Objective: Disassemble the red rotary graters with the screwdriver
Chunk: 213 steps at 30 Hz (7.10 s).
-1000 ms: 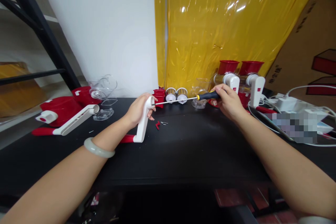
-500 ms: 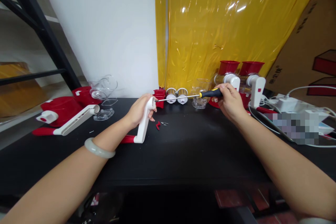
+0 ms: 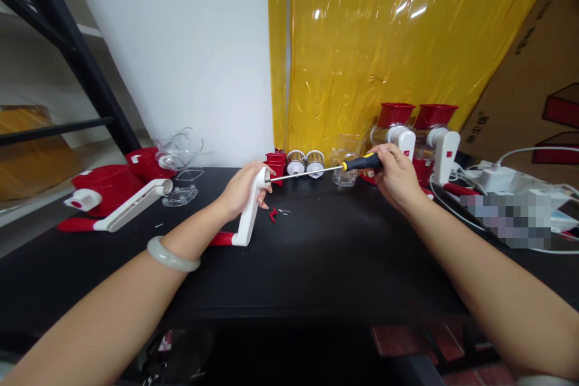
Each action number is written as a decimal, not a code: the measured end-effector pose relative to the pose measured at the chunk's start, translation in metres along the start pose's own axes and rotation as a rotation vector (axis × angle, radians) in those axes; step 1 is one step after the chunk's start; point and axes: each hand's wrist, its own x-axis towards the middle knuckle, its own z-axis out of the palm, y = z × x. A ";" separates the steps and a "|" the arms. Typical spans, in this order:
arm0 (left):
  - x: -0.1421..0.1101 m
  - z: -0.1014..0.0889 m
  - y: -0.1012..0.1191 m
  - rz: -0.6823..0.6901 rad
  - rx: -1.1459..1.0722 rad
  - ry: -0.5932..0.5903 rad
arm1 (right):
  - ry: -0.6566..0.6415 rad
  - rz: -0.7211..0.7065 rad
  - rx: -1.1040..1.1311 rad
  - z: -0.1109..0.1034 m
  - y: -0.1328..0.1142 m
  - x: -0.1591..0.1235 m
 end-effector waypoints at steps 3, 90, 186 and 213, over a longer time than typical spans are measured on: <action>0.000 0.000 0.001 -0.001 0.001 -0.002 | 0.011 0.000 0.007 0.000 0.000 0.001; -0.002 -0.001 0.005 0.019 -0.050 0.013 | 0.037 -0.020 0.051 0.002 -0.002 -0.001; -0.002 -0.002 0.005 -0.015 -0.039 0.017 | 0.094 -0.084 -0.046 -0.002 -0.001 0.000; 0.006 -0.015 -0.002 0.077 0.346 0.060 | 0.173 -0.057 -0.147 -0.008 -0.001 0.006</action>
